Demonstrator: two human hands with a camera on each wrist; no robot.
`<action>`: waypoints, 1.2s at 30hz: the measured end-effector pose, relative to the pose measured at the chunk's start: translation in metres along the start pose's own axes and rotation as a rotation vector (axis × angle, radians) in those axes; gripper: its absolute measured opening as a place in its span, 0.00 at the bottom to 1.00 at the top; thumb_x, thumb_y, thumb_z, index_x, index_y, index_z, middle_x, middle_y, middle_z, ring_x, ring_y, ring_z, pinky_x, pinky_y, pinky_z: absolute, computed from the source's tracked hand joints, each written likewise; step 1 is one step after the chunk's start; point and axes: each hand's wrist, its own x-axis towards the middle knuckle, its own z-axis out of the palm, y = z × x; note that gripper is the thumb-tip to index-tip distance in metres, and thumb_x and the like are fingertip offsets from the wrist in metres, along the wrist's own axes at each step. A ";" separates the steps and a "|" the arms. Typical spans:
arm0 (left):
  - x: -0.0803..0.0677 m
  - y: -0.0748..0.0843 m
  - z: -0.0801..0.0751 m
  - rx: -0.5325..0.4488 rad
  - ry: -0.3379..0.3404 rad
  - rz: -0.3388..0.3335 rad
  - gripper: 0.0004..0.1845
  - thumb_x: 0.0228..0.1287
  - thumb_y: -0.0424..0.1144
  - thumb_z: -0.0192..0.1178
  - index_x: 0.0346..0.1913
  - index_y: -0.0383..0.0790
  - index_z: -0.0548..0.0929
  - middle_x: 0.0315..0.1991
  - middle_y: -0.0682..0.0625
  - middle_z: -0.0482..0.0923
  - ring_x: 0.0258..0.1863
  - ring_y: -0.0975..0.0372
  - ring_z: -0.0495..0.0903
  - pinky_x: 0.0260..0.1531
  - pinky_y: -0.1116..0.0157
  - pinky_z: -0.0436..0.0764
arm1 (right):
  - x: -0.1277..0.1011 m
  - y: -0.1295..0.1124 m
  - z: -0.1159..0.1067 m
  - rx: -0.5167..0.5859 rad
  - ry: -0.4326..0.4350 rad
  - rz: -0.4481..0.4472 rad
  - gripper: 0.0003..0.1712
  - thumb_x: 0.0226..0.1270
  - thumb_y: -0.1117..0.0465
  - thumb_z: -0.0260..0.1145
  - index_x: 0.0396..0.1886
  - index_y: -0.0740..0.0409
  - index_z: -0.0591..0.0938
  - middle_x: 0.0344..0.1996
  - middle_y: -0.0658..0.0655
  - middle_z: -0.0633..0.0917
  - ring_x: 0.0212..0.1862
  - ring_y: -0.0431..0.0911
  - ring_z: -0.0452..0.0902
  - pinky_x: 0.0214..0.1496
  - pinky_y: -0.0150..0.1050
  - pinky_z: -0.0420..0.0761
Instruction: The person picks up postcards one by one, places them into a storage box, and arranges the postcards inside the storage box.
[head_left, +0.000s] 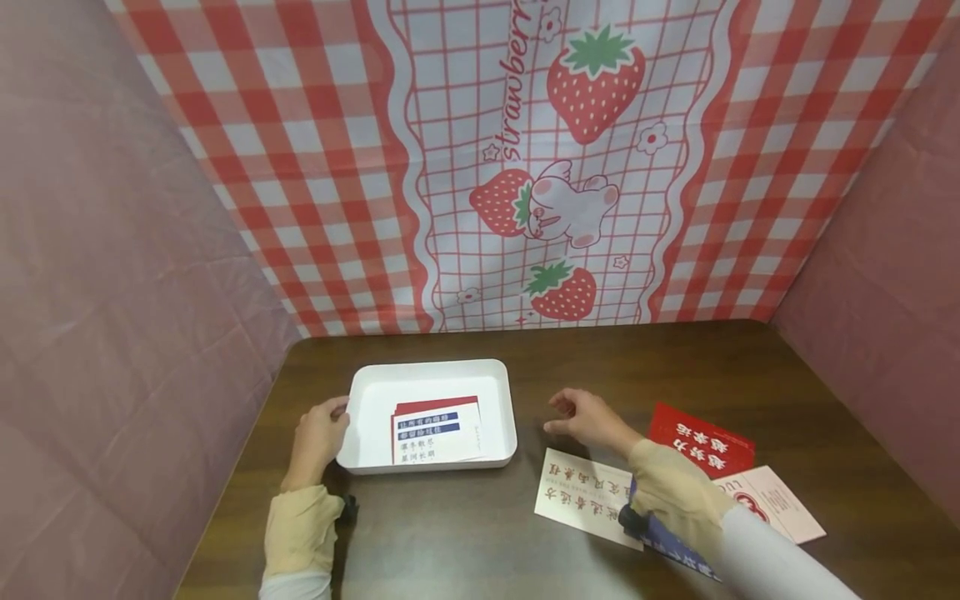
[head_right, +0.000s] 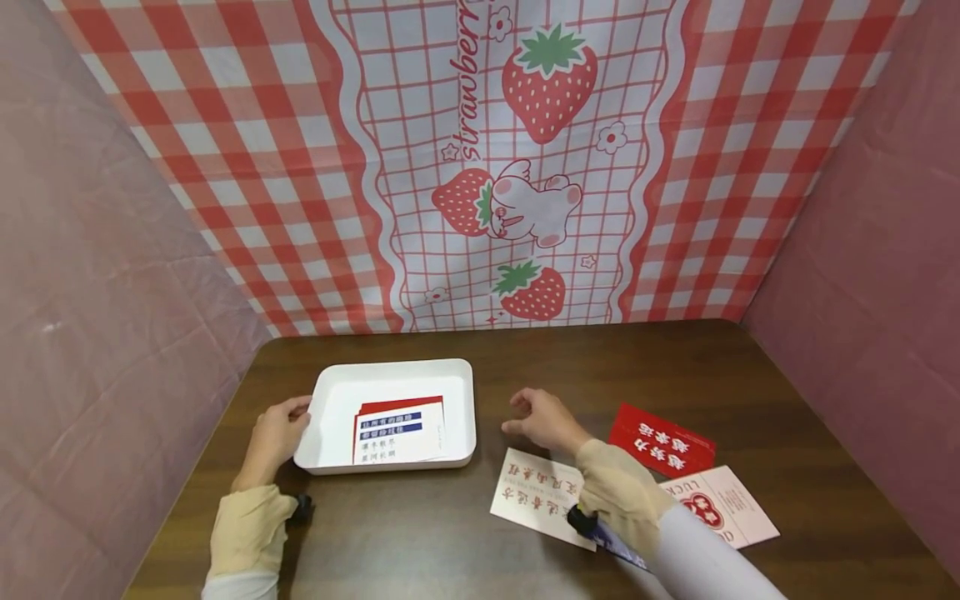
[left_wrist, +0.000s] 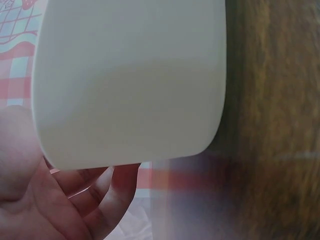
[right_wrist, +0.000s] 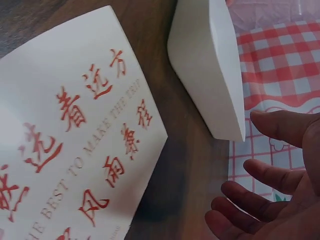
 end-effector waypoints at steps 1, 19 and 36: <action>0.000 0.000 0.000 0.000 0.000 -0.001 0.21 0.69 0.34 0.51 0.62 0.33 0.77 0.54 0.35 0.81 0.55 0.41 0.78 0.54 0.45 0.74 | -0.001 0.001 0.001 -0.009 -0.005 -0.001 0.27 0.54 0.60 0.73 0.51 0.70 0.79 0.44 0.67 0.83 0.47 0.55 0.79 0.54 0.53 0.77; 0.000 0.000 0.002 -0.008 -0.005 -0.004 0.21 0.69 0.35 0.50 0.62 0.33 0.76 0.55 0.35 0.80 0.56 0.42 0.77 0.55 0.45 0.74 | -0.025 0.014 0.008 -0.188 -0.033 -0.018 0.31 0.48 0.55 0.78 0.50 0.65 0.80 0.41 0.61 0.82 0.46 0.54 0.78 0.50 0.52 0.78; 0.001 0.000 0.001 0.006 -0.011 -0.007 0.21 0.70 0.34 0.50 0.63 0.33 0.75 0.56 0.34 0.79 0.57 0.41 0.76 0.57 0.44 0.72 | -0.047 0.019 0.019 -0.336 -0.047 -0.020 0.41 0.38 0.47 0.81 0.52 0.63 0.80 0.43 0.60 0.79 0.47 0.53 0.74 0.49 0.52 0.77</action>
